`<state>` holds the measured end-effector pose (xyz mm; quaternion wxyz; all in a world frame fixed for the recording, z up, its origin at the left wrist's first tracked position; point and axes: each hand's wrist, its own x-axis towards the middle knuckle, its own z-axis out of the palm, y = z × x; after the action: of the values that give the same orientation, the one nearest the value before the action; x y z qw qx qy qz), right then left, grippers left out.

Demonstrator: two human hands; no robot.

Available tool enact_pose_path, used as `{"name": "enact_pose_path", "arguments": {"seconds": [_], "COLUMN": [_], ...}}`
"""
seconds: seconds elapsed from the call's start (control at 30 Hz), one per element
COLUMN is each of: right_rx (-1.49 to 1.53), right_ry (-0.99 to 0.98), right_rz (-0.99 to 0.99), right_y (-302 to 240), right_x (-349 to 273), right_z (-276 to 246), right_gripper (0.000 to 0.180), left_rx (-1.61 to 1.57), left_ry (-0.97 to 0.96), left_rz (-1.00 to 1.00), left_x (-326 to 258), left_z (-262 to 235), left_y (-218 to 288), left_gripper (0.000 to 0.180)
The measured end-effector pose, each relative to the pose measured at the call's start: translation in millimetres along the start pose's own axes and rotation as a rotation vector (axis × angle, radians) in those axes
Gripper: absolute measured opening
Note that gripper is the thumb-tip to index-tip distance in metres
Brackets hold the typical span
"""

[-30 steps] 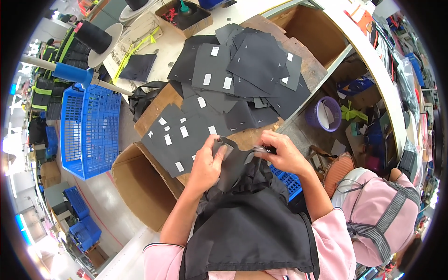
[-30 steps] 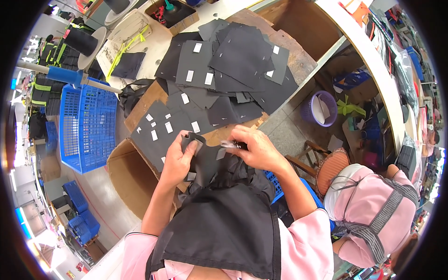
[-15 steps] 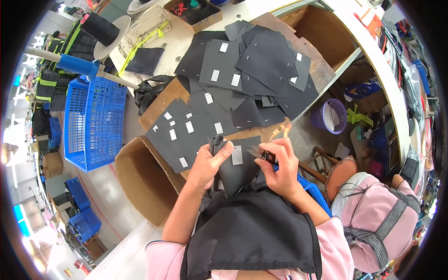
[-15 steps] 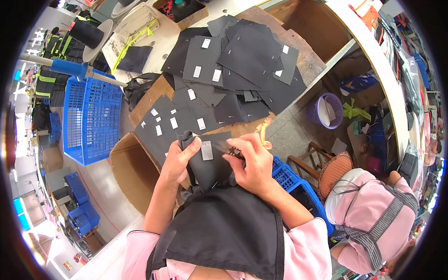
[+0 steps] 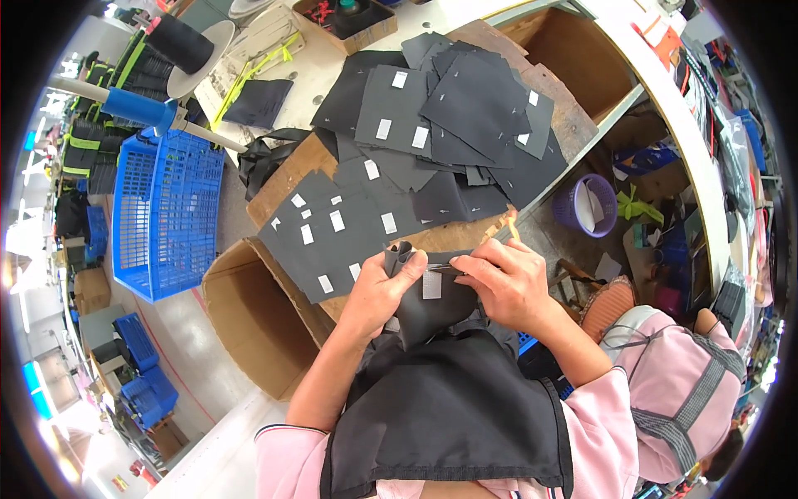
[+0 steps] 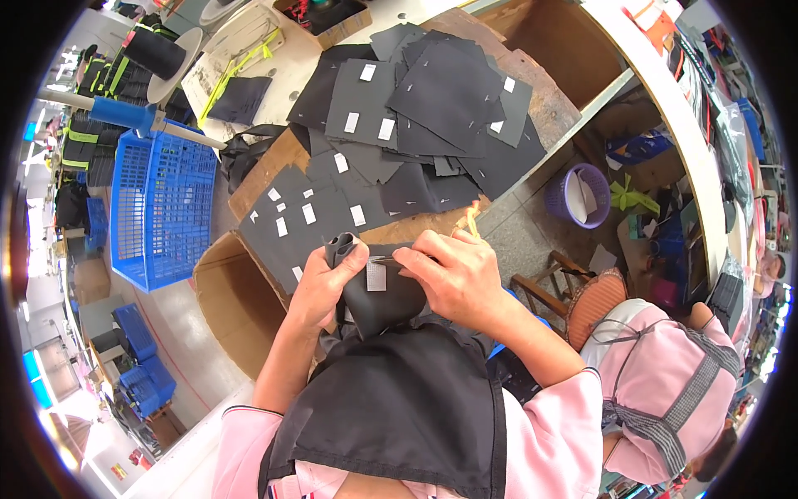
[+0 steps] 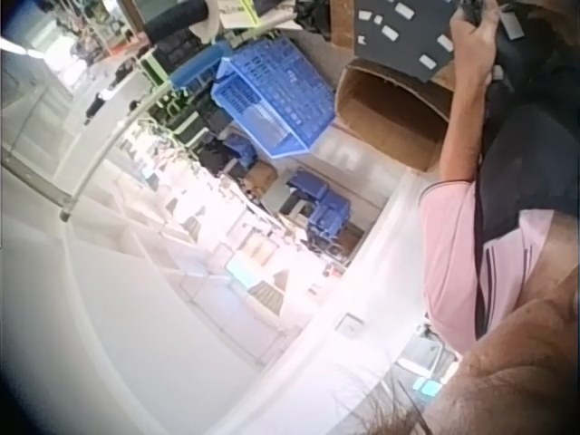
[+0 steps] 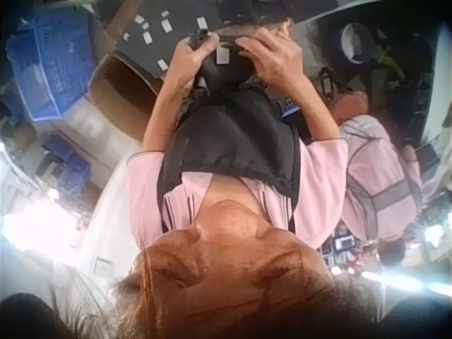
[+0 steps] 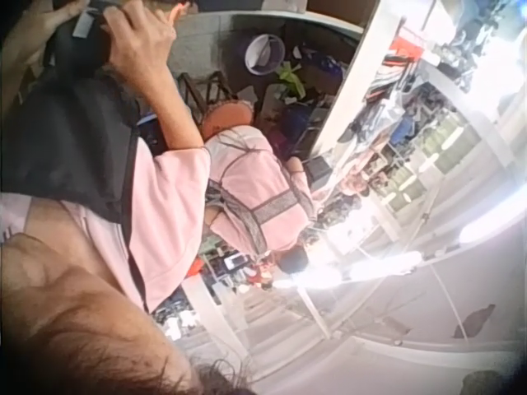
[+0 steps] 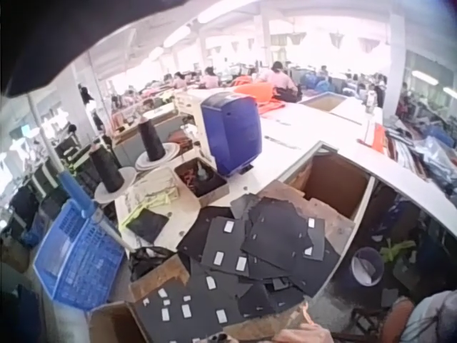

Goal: Inspecting and trimming loose threads from black fabric panels at a manufacturing workbench.

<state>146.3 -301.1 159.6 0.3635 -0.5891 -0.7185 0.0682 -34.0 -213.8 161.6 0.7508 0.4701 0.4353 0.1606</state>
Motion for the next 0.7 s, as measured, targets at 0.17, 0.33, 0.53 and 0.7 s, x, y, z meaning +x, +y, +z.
{"name": "enact_pose_path", "arguments": {"seconds": [0.17,0.33,0.53,0.7], "right_rx": [0.116,0.071,0.092,0.168], "right_ry": [0.0,-0.078,-0.173,-0.132], "right_rz": [0.141,0.138,0.04,0.018], "right_y": [2,-3,10,19], "right_x": [-5,8,16,16], "right_z": [-4,-4,-13,-15], "right_gripper": [0.032,0.03,0.028,0.026], "left_rx": [0.007,0.015,0.029,0.017], "left_ry": [0.031,0.008,0.002,0.005], "left_rz": [-0.008,-0.012,-0.044,-0.07], "left_x": [2,2,5,8], "left_z": [-3,-1,-2,-3], "left_y": [-4,2,-1,-1], "left_gripper": [0.031,0.03,0.029,0.029]}}
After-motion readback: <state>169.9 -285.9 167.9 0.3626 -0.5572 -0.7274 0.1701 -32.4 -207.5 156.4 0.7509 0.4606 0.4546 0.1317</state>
